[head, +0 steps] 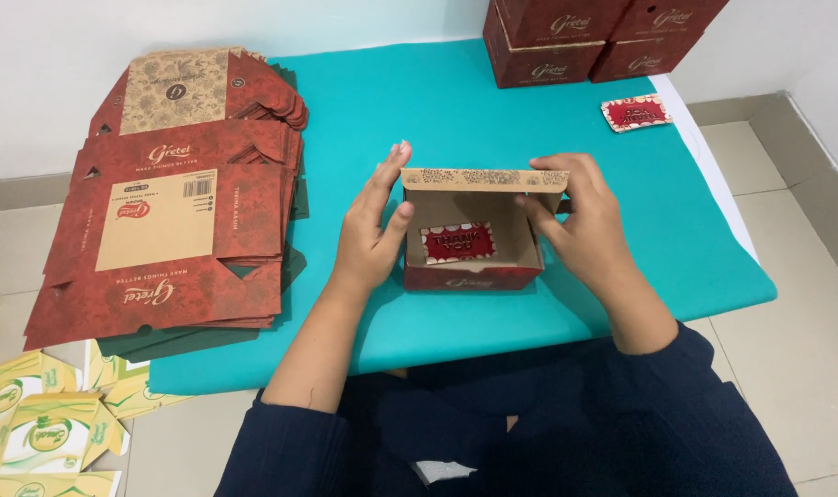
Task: Folding flat cardboard templates into boxes, placing a small card inside, and stacking the finished boxes.
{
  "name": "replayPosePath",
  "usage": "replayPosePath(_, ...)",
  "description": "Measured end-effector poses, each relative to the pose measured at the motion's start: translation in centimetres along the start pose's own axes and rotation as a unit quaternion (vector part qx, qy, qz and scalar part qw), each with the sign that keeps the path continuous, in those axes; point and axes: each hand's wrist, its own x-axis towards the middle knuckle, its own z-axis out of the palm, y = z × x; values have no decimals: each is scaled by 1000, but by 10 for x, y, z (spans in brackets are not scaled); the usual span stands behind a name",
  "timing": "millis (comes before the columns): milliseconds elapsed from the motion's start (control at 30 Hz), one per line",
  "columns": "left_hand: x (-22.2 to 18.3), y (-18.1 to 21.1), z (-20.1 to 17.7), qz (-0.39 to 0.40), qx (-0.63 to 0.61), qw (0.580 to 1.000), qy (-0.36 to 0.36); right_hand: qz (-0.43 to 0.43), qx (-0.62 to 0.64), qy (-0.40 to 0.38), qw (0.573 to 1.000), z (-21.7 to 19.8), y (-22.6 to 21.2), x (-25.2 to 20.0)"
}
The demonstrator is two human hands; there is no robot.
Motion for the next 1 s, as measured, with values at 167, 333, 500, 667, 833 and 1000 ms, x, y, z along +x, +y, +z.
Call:
replayPosePath(167, -1, -11, 2, -31, 35, 999, 1, -37, -13, 47, 998, 4, 7, 10)
replayPosePath(333, 1, -9, -1, -52, -19, 998, 9, -66, -19, 34, 997, 5, 12, 12)
replayPosePath(500, 1, -6, -8, -55, 35, 997, -45, -60, -14, -21, 998, 3, 28, 4)
replayPosePath(667, 0, -6, -11, -56, 18, 997, -53, 50, 180, -96, 978, -4, 47, -15)
replayPosePath(833, -2, -11, -6, -40, 79, 995, -42, 93, 299, -56, 948, 3, 55, -27)
replayPosePath(1000, 0, -9, 3, -22, -29, 999, 5, 60, 239, 54, 968, 11, 48, -36)
